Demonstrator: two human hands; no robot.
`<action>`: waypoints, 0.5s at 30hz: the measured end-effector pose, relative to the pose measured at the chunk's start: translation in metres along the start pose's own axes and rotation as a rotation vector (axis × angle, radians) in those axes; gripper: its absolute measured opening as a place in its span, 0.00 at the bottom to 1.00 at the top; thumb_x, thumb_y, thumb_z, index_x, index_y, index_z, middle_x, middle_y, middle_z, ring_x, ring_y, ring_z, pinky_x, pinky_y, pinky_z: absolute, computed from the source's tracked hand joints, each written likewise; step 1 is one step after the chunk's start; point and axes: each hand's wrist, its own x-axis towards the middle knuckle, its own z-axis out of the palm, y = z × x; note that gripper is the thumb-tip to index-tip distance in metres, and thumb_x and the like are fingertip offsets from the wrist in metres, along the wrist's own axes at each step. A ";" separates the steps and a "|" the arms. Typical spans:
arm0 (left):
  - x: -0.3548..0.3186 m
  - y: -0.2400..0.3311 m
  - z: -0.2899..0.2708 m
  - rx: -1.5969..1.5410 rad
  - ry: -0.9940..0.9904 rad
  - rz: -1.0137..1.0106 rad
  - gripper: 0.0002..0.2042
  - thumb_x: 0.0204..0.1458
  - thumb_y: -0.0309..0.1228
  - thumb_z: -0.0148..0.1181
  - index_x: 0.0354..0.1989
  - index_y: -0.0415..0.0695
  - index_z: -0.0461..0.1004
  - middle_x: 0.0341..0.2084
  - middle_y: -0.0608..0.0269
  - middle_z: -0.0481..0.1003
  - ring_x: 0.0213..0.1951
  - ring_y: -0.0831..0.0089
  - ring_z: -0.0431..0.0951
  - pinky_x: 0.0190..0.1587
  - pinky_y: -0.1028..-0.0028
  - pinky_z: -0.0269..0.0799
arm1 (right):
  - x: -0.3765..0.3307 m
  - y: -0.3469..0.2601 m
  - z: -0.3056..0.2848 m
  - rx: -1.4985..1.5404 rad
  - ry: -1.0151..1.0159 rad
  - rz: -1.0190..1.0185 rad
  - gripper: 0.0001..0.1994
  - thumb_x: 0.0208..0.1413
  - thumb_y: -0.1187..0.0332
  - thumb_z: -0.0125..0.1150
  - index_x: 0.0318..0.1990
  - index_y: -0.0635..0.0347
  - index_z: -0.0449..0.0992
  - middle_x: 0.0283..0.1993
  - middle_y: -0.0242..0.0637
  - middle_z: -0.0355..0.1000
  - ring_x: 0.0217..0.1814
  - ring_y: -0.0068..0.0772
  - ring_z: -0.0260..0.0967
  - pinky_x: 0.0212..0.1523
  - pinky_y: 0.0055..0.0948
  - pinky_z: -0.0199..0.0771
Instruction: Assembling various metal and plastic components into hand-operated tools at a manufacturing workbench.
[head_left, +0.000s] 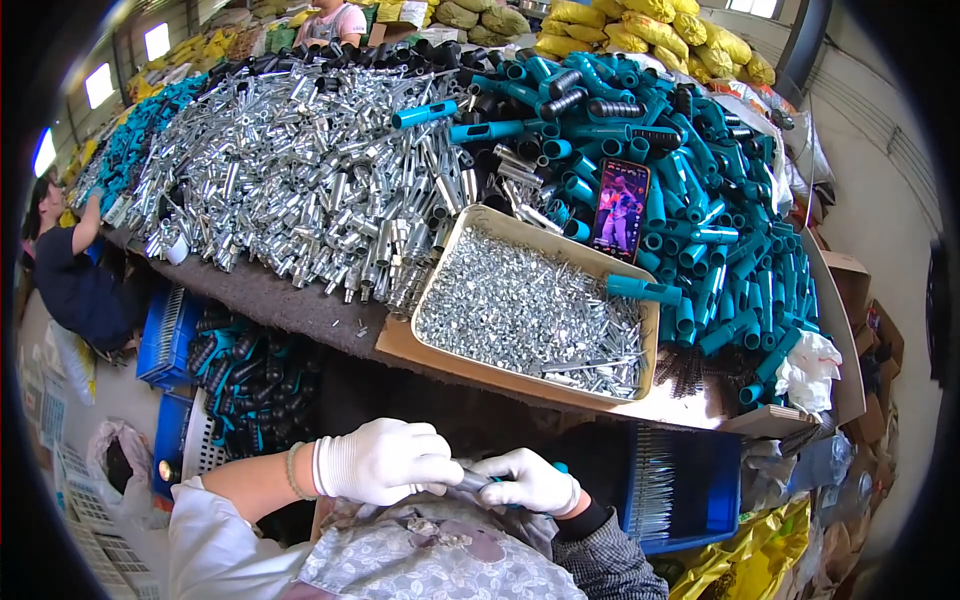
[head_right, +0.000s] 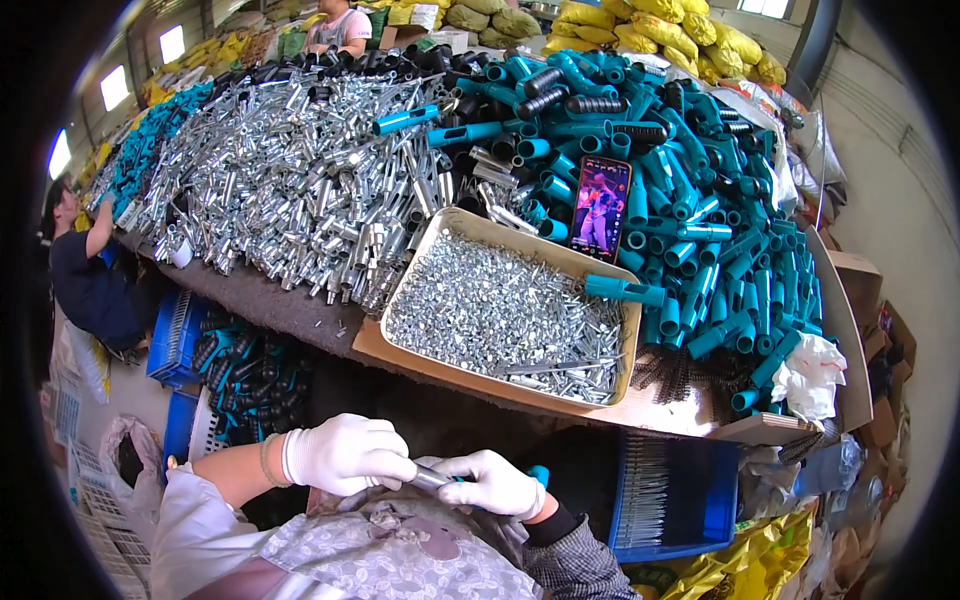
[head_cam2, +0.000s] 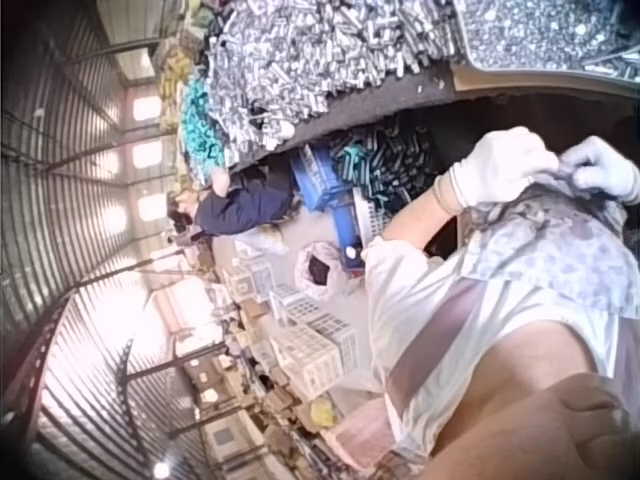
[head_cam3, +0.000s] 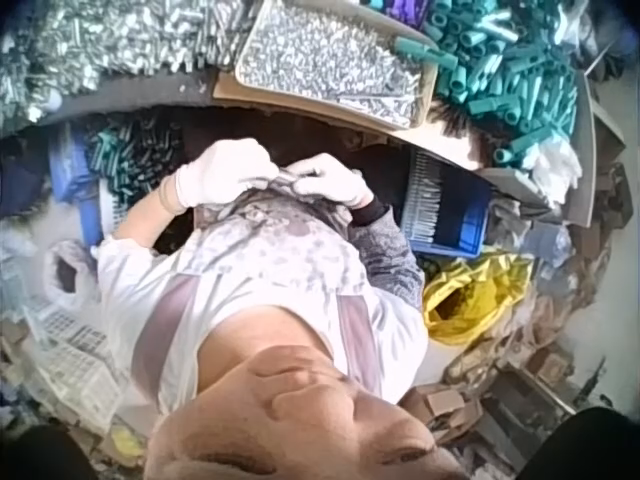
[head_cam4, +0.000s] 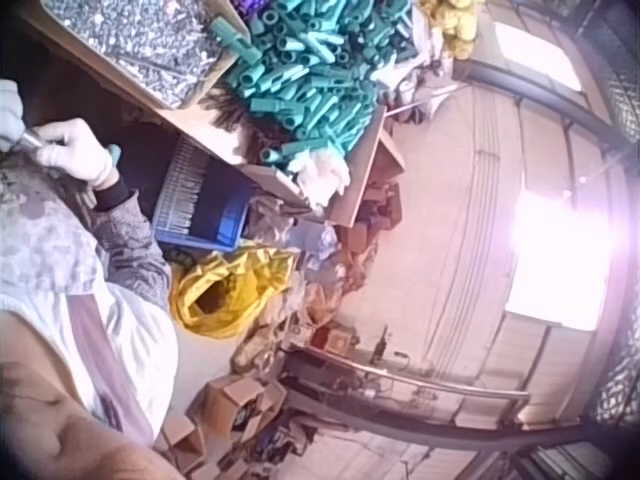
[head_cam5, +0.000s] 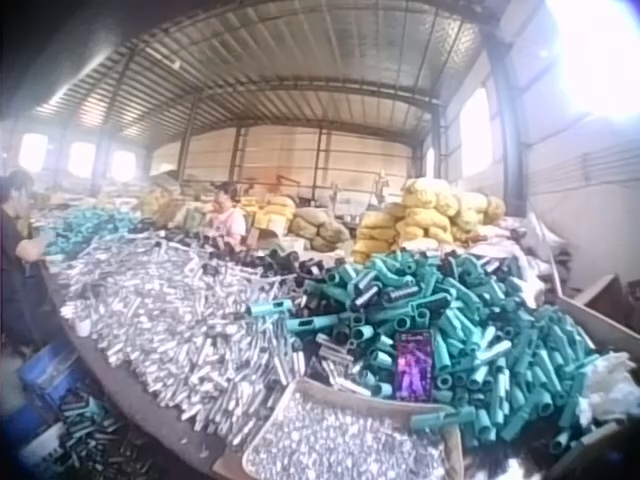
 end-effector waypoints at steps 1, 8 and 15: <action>-0.002 -0.003 0.003 -0.014 0.029 0.004 0.09 0.52 0.33 0.65 0.40 0.47 0.76 0.27 0.64 0.74 0.31 0.64 0.77 0.31 0.68 0.74 | -0.001 0.004 0.003 0.000 0.001 0.000 0.19 0.61 0.62 0.64 0.52 0.68 0.78 0.44 0.37 0.78 0.31 0.19 0.68 0.34 0.24 0.72; -0.016 -0.016 0.044 -0.774 0.363 -0.971 0.07 0.62 0.30 0.56 0.38 0.39 0.73 0.20 0.68 0.73 0.20 0.83 0.70 0.22 0.77 0.67 | 0.027 -0.002 0.040 -1.402 0.781 -0.217 0.16 0.44 0.60 0.71 0.41 0.54 0.79 0.25 0.37 0.70 0.27 0.43 0.73 0.28 0.38 0.73; -0.010 -0.003 0.021 -0.140 0.185 0.032 0.10 0.54 0.28 0.63 0.43 0.43 0.73 0.29 0.62 0.74 0.30 0.66 0.78 0.31 0.68 0.75 | 0.005 -0.012 0.003 0.096 -0.112 0.047 0.17 0.63 0.58 0.60 0.32 0.65 0.79 0.21 0.26 0.69 0.21 0.14 0.62 0.23 0.18 0.60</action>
